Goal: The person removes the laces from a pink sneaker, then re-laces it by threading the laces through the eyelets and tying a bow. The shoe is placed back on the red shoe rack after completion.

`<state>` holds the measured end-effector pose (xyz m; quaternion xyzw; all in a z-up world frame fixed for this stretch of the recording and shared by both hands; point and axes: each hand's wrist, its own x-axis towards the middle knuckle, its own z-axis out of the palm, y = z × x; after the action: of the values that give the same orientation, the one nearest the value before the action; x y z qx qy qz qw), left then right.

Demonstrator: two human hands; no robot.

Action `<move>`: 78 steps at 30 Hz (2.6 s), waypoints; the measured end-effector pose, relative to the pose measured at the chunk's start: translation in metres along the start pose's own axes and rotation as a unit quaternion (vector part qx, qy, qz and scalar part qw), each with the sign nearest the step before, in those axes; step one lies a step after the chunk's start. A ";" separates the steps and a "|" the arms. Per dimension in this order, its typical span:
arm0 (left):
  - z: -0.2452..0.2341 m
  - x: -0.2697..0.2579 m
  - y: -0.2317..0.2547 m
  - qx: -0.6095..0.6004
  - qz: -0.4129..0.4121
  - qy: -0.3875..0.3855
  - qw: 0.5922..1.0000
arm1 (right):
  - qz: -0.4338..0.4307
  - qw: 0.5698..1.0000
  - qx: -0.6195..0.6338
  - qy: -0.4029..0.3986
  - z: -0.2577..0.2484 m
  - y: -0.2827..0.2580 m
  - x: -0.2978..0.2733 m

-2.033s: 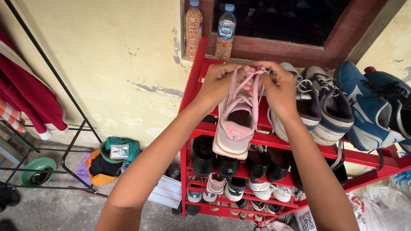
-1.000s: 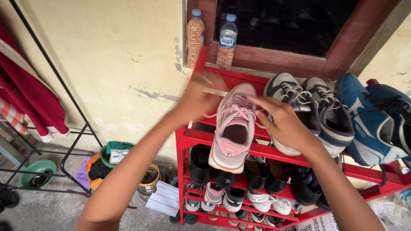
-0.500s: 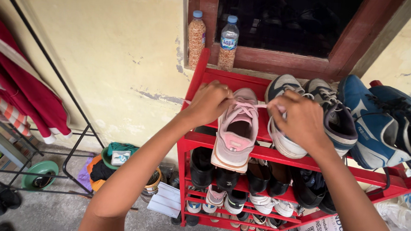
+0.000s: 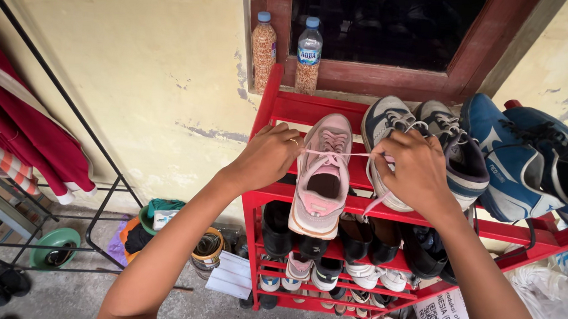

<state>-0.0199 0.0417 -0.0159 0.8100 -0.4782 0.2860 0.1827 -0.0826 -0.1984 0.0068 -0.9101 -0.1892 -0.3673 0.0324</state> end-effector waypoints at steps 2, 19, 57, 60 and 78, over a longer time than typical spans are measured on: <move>0.001 0.000 -0.002 -0.043 -0.025 -0.007 0.999 | 0.005 1.000 0.000 -0.015 0.004 -0.001 0.000; 0.057 0.034 -0.006 -0.821 -0.220 0.110 0.516 | 0.216 0.380 0.897 0.067 0.074 0.001 0.011; 0.059 0.035 -0.003 -0.616 -0.171 0.160 0.752 | 0.119 0.761 0.635 0.065 0.072 -0.013 0.021; 0.065 0.035 -0.014 -0.695 -0.253 0.153 0.656 | 0.080 0.789 0.605 0.071 0.072 -0.015 0.020; 0.030 0.029 0.025 -0.281 -0.026 0.219 0.934 | 0.127 0.884 0.446 0.047 0.057 -0.024 0.021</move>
<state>-0.0219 -0.0069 -0.0197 0.6549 -0.4659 0.3051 0.5109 -0.0398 -0.1580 -0.0222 -0.7975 -0.2140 -0.2787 0.4905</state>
